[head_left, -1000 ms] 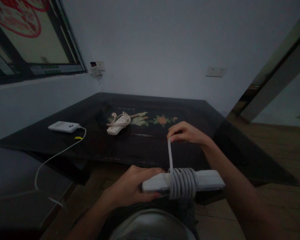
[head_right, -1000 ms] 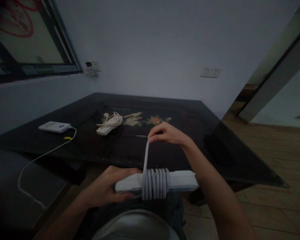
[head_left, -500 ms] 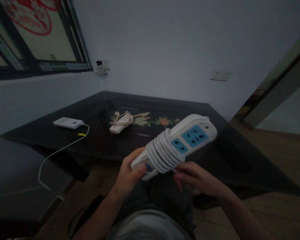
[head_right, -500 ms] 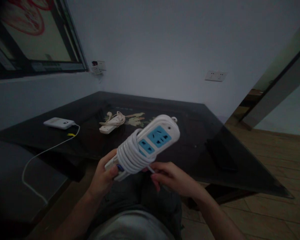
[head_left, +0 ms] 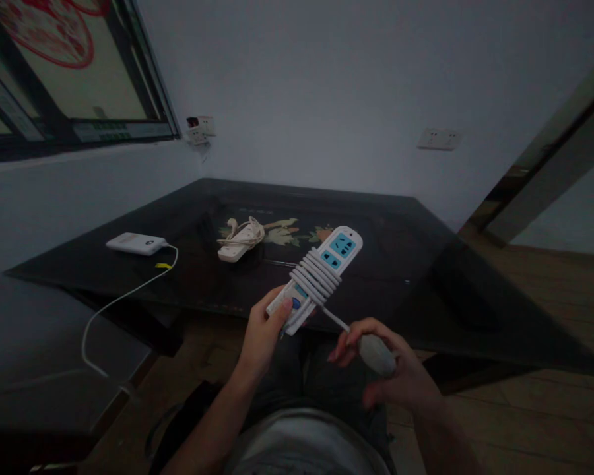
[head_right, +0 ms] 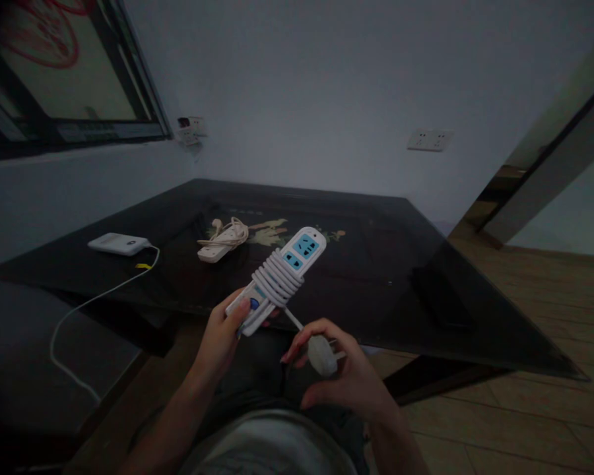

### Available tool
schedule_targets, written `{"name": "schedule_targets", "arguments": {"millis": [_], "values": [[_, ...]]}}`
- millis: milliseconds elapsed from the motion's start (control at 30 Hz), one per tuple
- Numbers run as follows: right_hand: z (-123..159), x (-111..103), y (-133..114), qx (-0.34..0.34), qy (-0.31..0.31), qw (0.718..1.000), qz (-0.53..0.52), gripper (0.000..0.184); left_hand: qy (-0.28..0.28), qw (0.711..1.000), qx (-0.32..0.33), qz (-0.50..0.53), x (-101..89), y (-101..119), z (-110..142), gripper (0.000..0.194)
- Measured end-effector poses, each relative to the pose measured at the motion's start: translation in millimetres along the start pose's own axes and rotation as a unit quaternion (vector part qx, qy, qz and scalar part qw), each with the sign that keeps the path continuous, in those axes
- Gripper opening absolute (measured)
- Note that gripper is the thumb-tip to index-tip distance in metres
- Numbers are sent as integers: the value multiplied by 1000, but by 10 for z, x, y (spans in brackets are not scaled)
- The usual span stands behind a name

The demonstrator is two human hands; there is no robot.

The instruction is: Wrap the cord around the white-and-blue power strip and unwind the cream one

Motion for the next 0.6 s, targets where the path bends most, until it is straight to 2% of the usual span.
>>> {"name": "schedule_targets", "arguments": {"millis": [100,167,233,300,367,467,600], "values": [[-13,-85,124,-30,110,993,-33,35,-12,1000,-19,-11,50,-34,27,45],[-5,-142,152,-52,193,980,12,26,-3,998,-1,-63,58,6,39,42],[5,-137,121,-64,246,962,96,24,19,990,37,-134,43,90,50,36],[-6,-66,79,-62,253,951,165,20,36,981,64,-181,24,152,62,34],[-30,31,58,-60,234,953,182,19,41,977,72,-197,8,166,70,34],[-40,102,86,-50,235,960,147,24,40,974,76,-208,-8,148,79,35],[-1,55,181,-44,304,951,41,28,30,969,87,-229,-3,135,96,34]]}}
Point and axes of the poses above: each hand's wrist, its own z-axis away from the middle knuckle, its own x-axis out of the palm, y = z × x, the point moved 8 cm from there along -z, towards the middle knuckle, and after that the axes turned 3 degrees about z, right-handed, at the moved point
